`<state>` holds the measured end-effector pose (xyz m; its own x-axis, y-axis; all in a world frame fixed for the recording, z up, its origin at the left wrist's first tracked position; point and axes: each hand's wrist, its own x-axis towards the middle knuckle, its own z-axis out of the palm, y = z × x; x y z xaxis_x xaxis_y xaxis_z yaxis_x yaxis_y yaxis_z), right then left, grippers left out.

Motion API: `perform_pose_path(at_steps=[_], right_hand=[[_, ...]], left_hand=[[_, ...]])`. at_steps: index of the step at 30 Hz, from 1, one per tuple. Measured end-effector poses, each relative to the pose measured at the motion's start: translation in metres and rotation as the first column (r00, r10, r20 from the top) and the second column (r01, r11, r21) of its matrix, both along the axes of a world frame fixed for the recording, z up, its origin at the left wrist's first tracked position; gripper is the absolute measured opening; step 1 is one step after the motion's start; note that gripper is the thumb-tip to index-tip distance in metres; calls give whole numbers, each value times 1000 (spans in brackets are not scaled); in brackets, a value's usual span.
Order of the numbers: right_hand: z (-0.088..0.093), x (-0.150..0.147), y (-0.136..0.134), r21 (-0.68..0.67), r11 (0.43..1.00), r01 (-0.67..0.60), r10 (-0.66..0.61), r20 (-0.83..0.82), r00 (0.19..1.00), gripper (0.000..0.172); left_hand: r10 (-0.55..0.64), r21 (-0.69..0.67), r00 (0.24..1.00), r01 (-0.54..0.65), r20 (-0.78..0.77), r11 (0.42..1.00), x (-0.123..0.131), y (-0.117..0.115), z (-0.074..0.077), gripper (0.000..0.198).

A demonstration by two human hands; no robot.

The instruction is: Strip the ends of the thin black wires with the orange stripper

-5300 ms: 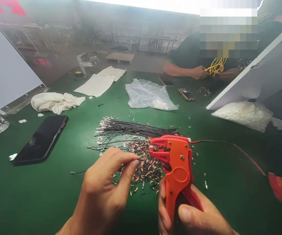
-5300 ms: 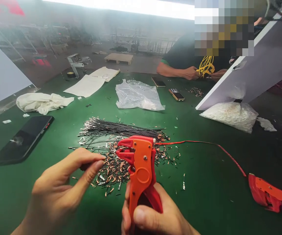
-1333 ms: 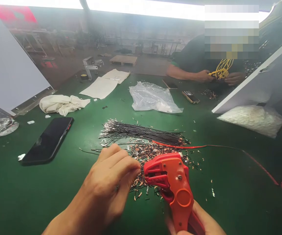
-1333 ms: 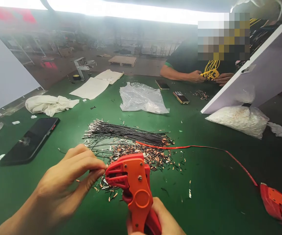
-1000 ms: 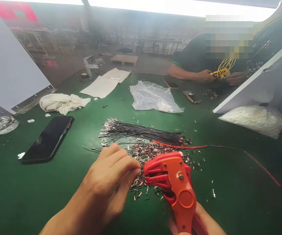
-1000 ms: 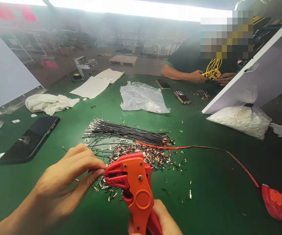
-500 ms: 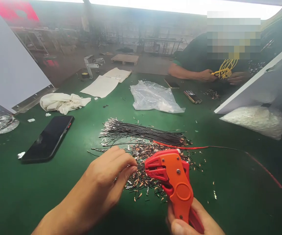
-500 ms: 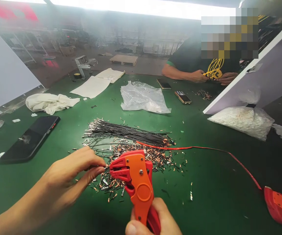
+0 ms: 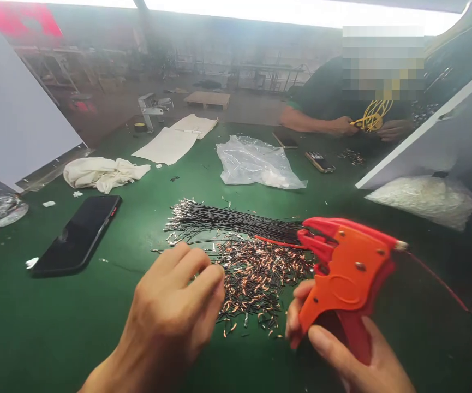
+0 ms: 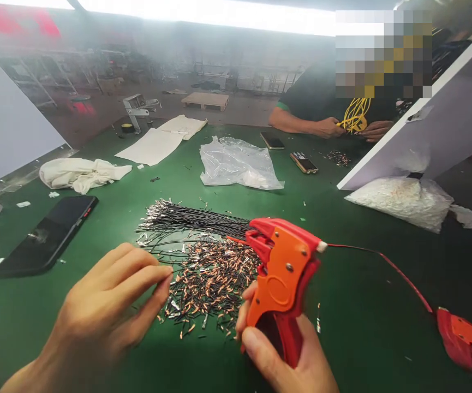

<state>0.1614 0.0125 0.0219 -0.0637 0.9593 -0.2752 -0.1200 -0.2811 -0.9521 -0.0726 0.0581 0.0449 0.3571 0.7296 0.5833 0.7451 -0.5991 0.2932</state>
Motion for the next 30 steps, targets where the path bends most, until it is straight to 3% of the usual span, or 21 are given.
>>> perform_pose_path(at_steps=[3, 8, 16, 20, 23, 25, 28, 30], right_hand=[[-3, 4, 4, 165, 982, 95, -135, 251, 959, 22], [-9, 4, 8, 281, 959, 42, -128, 294, 947, 11], [-10, -5, 2, 247, 966, 68, -153, 342, 927, 14], [-8, -7, 2, 277, 961, -21, -108, 442, 891, 14], [-11, -7, 3, 391, 908, -148, -108, 561, 820, 12], [-14, -7, 4, 488, 834, -258, -136, 634, 761, 15], [-17, -6, 6, 580, 721, -378, -237, 720, 652, 20], [-18, -5, 7, 582, 701, -412, -317, 772, 551, 19]], left_hand=[[-78, 35, 997, 78, -16, 996, 16, -7, -12, 12], [-191, 107, 980, 197, -62, 975, 33, -17, -24, 14], [-228, 103, 963, 244, -145, 964, 36, -22, -26, 19], [-229, 96, 967, 240, -113, 966, 35, -23, -25, 17], [-220, 106, 970, 230, -102, 967, 35, -27, -24, 16], [-227, 105, 969, 236, -96, 966, 37, -29, -25, 19], [-271, 92, 958, 280, -97, 956, 41, -32, -28, 24], [-286, 101, 950, 299, -128, 949, 45, -34, -31, 27]])
